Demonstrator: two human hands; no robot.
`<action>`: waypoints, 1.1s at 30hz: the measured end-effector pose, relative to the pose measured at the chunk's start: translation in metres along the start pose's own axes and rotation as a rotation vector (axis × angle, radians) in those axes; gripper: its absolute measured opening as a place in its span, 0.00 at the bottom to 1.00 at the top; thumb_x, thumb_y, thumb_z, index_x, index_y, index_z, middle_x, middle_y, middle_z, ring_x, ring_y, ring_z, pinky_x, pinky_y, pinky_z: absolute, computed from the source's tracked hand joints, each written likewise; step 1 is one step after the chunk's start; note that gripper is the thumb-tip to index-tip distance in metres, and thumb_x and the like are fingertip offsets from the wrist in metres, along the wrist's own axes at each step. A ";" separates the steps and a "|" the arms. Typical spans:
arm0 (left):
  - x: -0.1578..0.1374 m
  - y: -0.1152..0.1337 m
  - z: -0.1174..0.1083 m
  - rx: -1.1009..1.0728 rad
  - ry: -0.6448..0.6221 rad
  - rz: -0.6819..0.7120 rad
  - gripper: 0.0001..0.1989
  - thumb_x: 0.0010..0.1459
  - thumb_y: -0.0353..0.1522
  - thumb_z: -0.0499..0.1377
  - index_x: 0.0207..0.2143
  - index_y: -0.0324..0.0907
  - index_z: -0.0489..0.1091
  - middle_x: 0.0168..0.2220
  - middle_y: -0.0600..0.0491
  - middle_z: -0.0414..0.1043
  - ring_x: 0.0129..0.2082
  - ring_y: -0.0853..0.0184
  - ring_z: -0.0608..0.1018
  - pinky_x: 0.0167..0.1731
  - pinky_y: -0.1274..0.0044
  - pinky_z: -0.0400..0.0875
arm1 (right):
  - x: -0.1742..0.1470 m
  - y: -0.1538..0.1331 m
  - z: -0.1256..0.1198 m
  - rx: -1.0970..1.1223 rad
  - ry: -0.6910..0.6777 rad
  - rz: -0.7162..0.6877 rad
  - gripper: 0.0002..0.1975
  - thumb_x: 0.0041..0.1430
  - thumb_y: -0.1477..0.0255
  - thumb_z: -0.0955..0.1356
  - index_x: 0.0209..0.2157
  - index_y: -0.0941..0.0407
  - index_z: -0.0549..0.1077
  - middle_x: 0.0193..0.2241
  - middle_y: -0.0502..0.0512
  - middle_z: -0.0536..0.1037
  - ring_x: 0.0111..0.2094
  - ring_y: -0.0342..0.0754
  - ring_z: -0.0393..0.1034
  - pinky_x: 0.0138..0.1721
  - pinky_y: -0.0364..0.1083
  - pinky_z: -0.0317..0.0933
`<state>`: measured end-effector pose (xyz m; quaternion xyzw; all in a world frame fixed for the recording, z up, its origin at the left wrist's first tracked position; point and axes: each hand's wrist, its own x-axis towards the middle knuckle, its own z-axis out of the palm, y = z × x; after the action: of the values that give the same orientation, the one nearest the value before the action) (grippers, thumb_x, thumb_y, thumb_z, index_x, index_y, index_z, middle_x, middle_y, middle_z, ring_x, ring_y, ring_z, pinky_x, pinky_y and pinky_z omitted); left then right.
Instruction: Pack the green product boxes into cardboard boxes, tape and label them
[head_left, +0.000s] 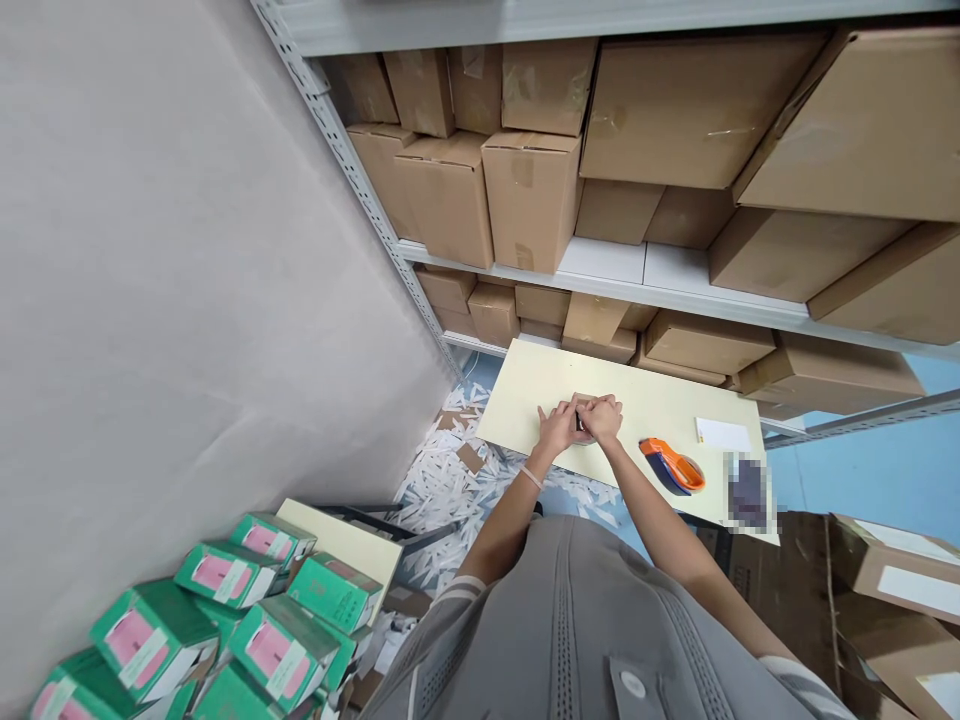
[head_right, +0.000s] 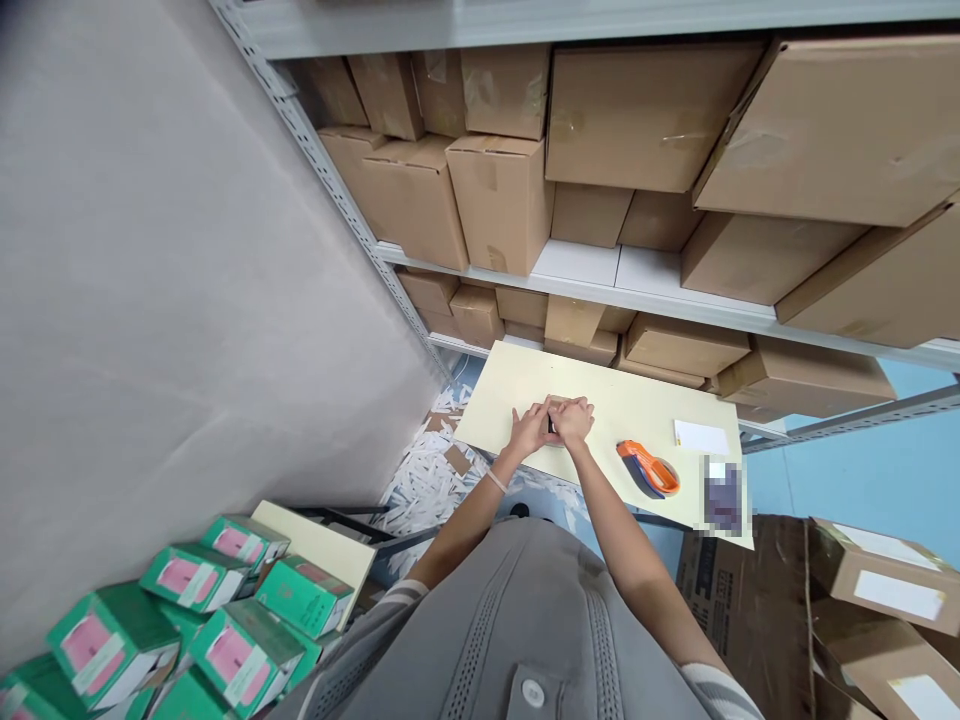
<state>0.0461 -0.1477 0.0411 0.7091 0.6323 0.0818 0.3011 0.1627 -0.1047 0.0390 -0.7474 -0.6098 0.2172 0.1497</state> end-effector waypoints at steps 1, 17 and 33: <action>0.000 0.000 0.000 -0.007 0.009 -0.003 0.44 0.61 0.40 0.57 0.70 0.54 0.32 0.64 0.48 0.58 0.63 0.54 0.64 0.65 0.47 0.37 | 0.001 -0.001 0.001 -0.013 -0.013 -0.012 0.13 0.56 0.63 0.66 0.24 0.56 0.74 0.45 0.63 0.69 0.50 0.60 0.59 0.48 0.55 0.58; 0.004 -0.005 0.017 -0.303 0.194 -0.102 0.55 0.58 0.38 0.63 0.70 0.38 0.23 0.70 0.35 0.47 0.70 0.56 0.55 0.66 0.63 0.49 | 0.004 0.044 0.027 0.447 0.106 -0.088 0.29 0.53 0.52 0.65 0.50 0.56 0.65 0.44 0.61 0.69 0.42 0.54 0.68 0.43 0.52 0.63; -0.005 0.005 0.029 -0.017 0.117 0.069 0.30 0.69 0.39 0.46 0.70 0.51 0.41 0.73 0.45 0.35 0.71 0.59 0.52 0.66 0.55 0.48 | 0.017 0.060 0.010 0.887 -0.091 -0.073 0.35 0.56 0.43 0.60 0.53 0.54 0.73 0.54 0.62 0.75 0.51 0.56 0.71 0.48 0.55 0.66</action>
<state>0.0632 -0.1618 0.0218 0.7219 0.6233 0.1387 0.2667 0.2113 -0.1012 -0.0012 -0.5787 -0.4896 0.4847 0.4364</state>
